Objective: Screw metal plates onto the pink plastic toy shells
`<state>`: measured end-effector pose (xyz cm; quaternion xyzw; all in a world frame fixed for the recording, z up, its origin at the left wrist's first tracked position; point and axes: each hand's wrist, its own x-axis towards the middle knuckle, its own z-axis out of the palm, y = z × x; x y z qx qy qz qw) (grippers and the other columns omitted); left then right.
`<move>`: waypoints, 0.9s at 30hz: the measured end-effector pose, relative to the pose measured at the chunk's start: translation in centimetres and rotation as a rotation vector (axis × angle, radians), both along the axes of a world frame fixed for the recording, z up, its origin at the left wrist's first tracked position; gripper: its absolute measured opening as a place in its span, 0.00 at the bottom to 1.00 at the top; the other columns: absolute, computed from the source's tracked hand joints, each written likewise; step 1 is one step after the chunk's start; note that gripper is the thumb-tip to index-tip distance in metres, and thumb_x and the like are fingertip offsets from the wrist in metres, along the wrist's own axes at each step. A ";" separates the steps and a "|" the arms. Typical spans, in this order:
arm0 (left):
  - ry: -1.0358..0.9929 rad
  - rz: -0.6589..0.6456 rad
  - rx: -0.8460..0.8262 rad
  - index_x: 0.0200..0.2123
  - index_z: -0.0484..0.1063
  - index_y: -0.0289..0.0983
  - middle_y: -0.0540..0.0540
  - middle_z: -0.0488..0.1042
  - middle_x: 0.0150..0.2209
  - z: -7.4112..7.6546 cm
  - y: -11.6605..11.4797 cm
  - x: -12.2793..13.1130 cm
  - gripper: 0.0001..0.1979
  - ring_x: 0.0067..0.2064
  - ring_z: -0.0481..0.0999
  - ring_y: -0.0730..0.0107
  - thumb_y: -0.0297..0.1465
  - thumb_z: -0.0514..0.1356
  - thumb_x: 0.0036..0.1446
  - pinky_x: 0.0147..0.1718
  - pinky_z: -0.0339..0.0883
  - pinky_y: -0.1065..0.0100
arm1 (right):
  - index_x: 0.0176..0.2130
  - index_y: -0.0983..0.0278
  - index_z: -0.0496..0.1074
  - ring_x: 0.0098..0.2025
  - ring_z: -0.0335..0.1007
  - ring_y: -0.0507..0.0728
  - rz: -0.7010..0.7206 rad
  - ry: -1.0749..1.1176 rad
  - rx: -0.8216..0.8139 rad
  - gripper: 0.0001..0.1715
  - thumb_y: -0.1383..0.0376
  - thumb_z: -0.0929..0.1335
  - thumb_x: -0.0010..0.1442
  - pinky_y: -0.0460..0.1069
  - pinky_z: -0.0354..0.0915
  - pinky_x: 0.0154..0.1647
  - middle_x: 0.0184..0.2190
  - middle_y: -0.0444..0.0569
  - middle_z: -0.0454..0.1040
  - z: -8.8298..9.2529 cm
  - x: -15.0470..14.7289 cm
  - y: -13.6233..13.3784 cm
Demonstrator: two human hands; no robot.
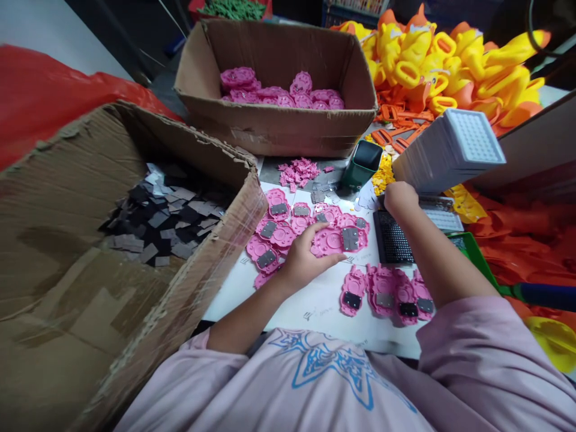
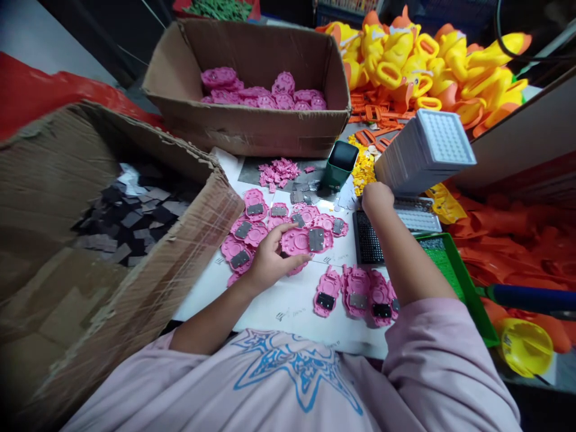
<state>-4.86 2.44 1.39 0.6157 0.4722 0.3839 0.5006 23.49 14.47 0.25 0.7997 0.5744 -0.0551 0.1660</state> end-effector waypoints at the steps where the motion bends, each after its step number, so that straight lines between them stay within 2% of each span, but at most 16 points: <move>1: -0.073 -0.008 -0.059 0.53 0.67 0.37 0.39 0.71 0.53 0.0 -0.1 0.0 0.35 0.54 0.71 0.55 0.39 0.72 0.42 0.53 0.66 0.58 | 0.49 0.69 0.67 0.49 0.68 0.54 -0.004 -0.016 -0.002 0.22 0.56 0.65 0.62 0.55 0.69 0.50 0.47 0.54 0.69 0.4 -0.2 -0.2; 4: -0.269 -0.018 -0.125 0.55 0.66 0.38 0.40 0.69 0.55 0.2 -0.1 0.1 0.35 0.56 0.70 0.57 0.35 0.72 0.42 0.54 0.65 0.59 | 0.49 0.70 0.67 0.49 0.68 0.54 0.026 -0.042 0.018 0.21 0.57 0.65 0.62 0.55 0.68 0.51 0.47 0.54 0.69 1.7 -0.5 -0.9; 8: -0.385 -0.003 -0.067 0.54 0.66 0.38 0.41 0.68 0.56 0.5 -0.3 0.0 0.33 0.57 0.68 0.58 0.29 0.71 0.44 0.57 0.63 0.60 | 0.50 0.70 0.67 0.50 0.67 0.55 0.108 -0.028 0.057 0.22 0.56 0.65 0.62 0.56 0.67 0.53 0.48 0.55 0.69 3.1 0.0 -2.2; 12: -0.403 0.041 -0.042 0.55 0.65 0.39 0.41 0.66 0.57 0.5 -0.9 -1.0 0.28 0.57 0.68 0.59 0.29 0.66 0.49 0.53 0.67 0.62 | 0.49 0.68 0.68 0.49 0.67 0.54 0.129 0.011 0.019 0.21 0.56 0.64 0.63 0.55 0.68 0.52 0.47 0.53 0.69 3.5 1.2 -3.2; 15: -0.331 0.075 -0.012 0.52 0.68 0.38 0.42 0.69 0.55 0.1 -1.6 -2.5 0.23 0.59 0.67 0.61 0.31 0.64 0.52 0.59 0.61 0.62 | 0.50 0.67 0.67 0.50 0.67 0.54 0.145 0.041 -0.026 0.21 0.56 0.64 0.63 0.55 0.68 0.52 0.48 0.52 0.69 3.2 1.8 -3.3; 18: -0.262 0.080 -0.024 0.53 0.68 0.38 0.43 0.69 0.56 -0.1 -2.2 -3.8 0.23 0.59 0.67 0.63 0.33 0.64 0.54 0.59 0.59 0.63 | 0.50 0.68 0.67 0.50 0.67 0.55 0.165 0.059 -0.094 0.22 0.55 0.64 0.63 0.55 0.68 0.52 0.48 0.53 0.69 2.7 2.1 -2.8; 20: -0.237 0.092 -0.057 0.55 0.67 0.38 0.42 0.69 0.55 0.0 -2.5 -4.3 0.25 0.55 0.69 0.65 0.32 0.65 0.52 0.55 0.62 0.65 | 0.49 0.68 0.67 0.49 0.67 0.54 0.173 0.068 -0.157 0.22 0.55 0.64 0.62 0.55 0.68 0.51 0.48 0.53 0.69 2.3 2.1 -2.2; 22: -0.238 0.095 -0.130 0.55 0.67 0.38 0.43 0.72 0.49 0.4 -2.7 -4.5 0.27 0.45 0.73 0.68 0.33 0.66 0.50 0.45 0.67 0.68 | 0.49 0.68 0.68 0.49 0.67 0.54 0.173 0.072 -0.224 0.22 0.55 0.64 0.62 0.54 0.68 0.51 0.47 0.52 0.69 2.1 2.0 -1.3; 25: -0.309 0.073 -0.246 0.52 0.68 0.37 0.47 0.72 0.38 1.0 -2.6 -4.3 0.27 0.32 0.70 0.75 0.33 0.68 0.48 0.32 0.65 0.73 | 0.49 0.67 0.67 0.49 0.67 0.54 0.162 0.074 -0.307 0.21 0.55 0.64 0.62 0.54 0.68 0.50 0.48 0.52 0.69 1.8 2.0 -0.1; 27: -0.384 0.067 -0.291 0.49 0.69 0.36 0.50 0.70 0.35 1.2 -2.5 -4.0 0.26 0.30 0.68 0.77 0.32 0.69 0.46 0.29 0.63 0.74 | 0.50 0.68 0.67 0.49 0.67 0.54 0.150 0.080 -0.338 0.22 0.56 0.65 0.62 0.55 0.68 0.50 0.48 0.53 0.69 1.7 1.9 0.4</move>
